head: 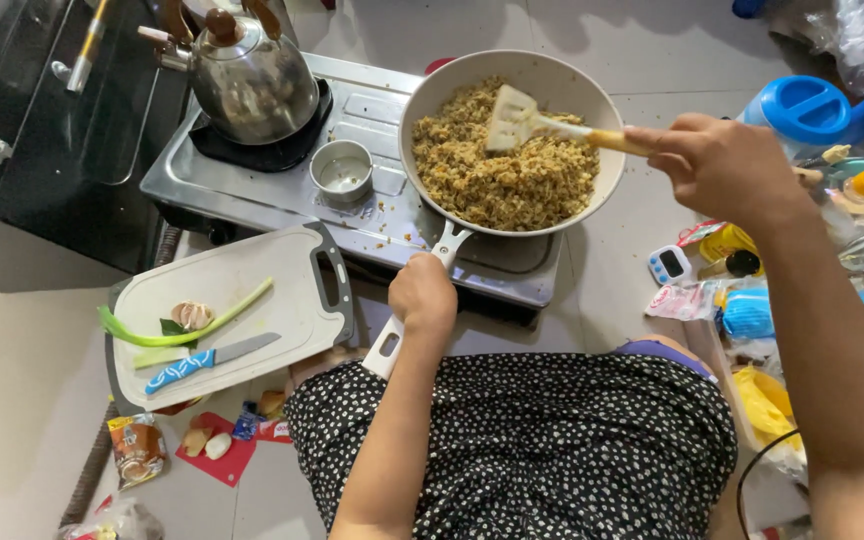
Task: The person stirs a large quantity of fried rice in a pan on a portable stove using a spatula. The person holds the pan handle with the left hand and continuously mixes the rice with the right hand throughout the clip.
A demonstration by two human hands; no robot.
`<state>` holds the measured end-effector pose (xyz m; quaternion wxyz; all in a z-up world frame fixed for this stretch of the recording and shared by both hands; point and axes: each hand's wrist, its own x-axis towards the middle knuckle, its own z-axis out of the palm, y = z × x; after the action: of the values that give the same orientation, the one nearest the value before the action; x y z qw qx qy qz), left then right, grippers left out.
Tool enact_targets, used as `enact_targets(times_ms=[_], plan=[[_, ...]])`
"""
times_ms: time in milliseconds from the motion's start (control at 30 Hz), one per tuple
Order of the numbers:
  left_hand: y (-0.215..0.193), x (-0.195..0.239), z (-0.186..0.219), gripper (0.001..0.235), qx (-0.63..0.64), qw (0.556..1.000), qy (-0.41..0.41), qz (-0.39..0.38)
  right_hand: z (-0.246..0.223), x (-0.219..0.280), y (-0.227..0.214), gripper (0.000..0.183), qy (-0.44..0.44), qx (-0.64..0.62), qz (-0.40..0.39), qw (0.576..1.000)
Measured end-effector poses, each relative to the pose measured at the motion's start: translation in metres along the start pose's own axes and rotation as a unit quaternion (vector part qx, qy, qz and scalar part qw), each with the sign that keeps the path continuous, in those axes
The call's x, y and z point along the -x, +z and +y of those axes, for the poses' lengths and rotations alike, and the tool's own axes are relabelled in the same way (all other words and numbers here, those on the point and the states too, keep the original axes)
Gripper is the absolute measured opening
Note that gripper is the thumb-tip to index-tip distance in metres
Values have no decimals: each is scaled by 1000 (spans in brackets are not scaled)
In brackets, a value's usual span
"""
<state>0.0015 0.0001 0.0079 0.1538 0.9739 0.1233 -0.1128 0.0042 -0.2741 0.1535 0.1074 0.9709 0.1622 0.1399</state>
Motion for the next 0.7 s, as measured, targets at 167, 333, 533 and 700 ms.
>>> enact_targets(times_ms=[167,333,533,700], plan=[[1,1,-2,13,25,999,22,8,-54,-29,-22,29,-62,-27,-49,997],[6,-3,-4,14,42,998,36,27,-101,-62,13,27,-89,-11,-94,992],[4,-1,-7,14,49,998,38,9,-133,-91,109,20,-60,112,-41,991],[-8,3,-3,14,50,997,53,14,-69,-94,93,33,75,20,-105,991]])
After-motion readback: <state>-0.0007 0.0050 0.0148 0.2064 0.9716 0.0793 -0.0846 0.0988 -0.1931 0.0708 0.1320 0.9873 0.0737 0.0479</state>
